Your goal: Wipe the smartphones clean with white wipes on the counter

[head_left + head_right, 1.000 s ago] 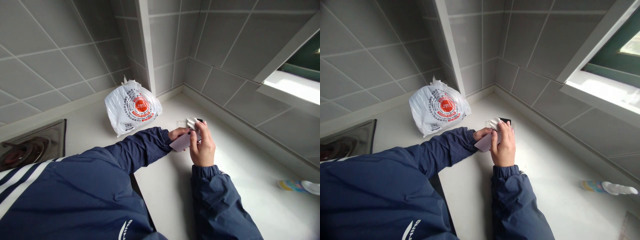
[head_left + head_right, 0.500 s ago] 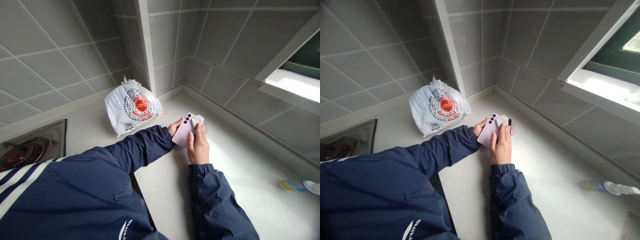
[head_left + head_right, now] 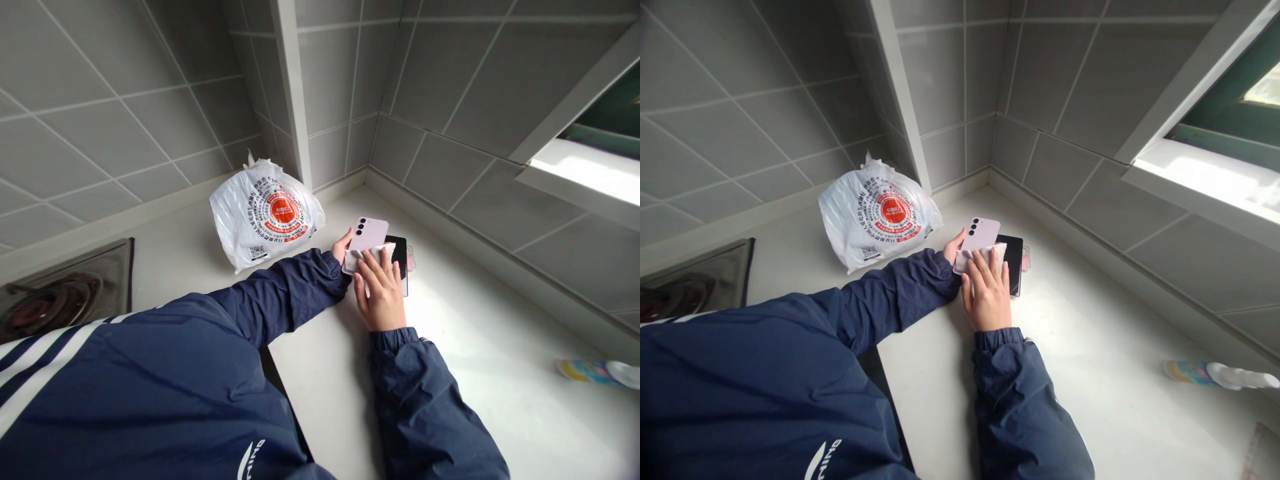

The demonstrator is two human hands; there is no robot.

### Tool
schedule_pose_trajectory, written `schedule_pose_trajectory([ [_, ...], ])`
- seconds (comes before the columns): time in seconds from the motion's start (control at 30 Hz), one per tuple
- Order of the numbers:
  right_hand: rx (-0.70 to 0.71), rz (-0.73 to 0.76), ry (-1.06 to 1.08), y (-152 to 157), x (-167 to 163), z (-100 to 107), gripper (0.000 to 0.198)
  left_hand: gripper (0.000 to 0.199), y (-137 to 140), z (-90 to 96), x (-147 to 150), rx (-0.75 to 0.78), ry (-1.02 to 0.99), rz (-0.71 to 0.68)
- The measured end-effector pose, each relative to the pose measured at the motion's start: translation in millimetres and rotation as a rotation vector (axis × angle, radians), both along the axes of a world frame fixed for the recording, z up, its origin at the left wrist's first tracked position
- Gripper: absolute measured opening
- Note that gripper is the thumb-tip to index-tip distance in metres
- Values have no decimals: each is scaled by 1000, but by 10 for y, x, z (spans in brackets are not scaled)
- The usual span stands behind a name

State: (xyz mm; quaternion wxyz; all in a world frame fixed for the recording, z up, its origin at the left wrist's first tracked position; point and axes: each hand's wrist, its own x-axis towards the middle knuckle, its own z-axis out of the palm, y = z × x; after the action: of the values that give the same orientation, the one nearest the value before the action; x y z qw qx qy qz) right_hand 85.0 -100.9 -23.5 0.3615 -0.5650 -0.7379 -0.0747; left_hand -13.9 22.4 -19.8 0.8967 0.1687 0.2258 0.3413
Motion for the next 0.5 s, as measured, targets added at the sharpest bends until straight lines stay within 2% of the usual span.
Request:
schedule_pose_trajectory([
  [0.1,24,30,4,-8,-68,-16,37,79,13,-16,-9,17,-15,-3],
  [0.2,-25,78,-47,-27,-182,-37,48,83,30,-37,-50,27,-36,-71],
  [0.3,-29,134,-75,-47,-264,-66,50,86,46,-48,-95,31,-48,-126],
  [0.5,169,222,29,-27,-136,-131,37,80,77,-63,-89,38,-59,-71],
])
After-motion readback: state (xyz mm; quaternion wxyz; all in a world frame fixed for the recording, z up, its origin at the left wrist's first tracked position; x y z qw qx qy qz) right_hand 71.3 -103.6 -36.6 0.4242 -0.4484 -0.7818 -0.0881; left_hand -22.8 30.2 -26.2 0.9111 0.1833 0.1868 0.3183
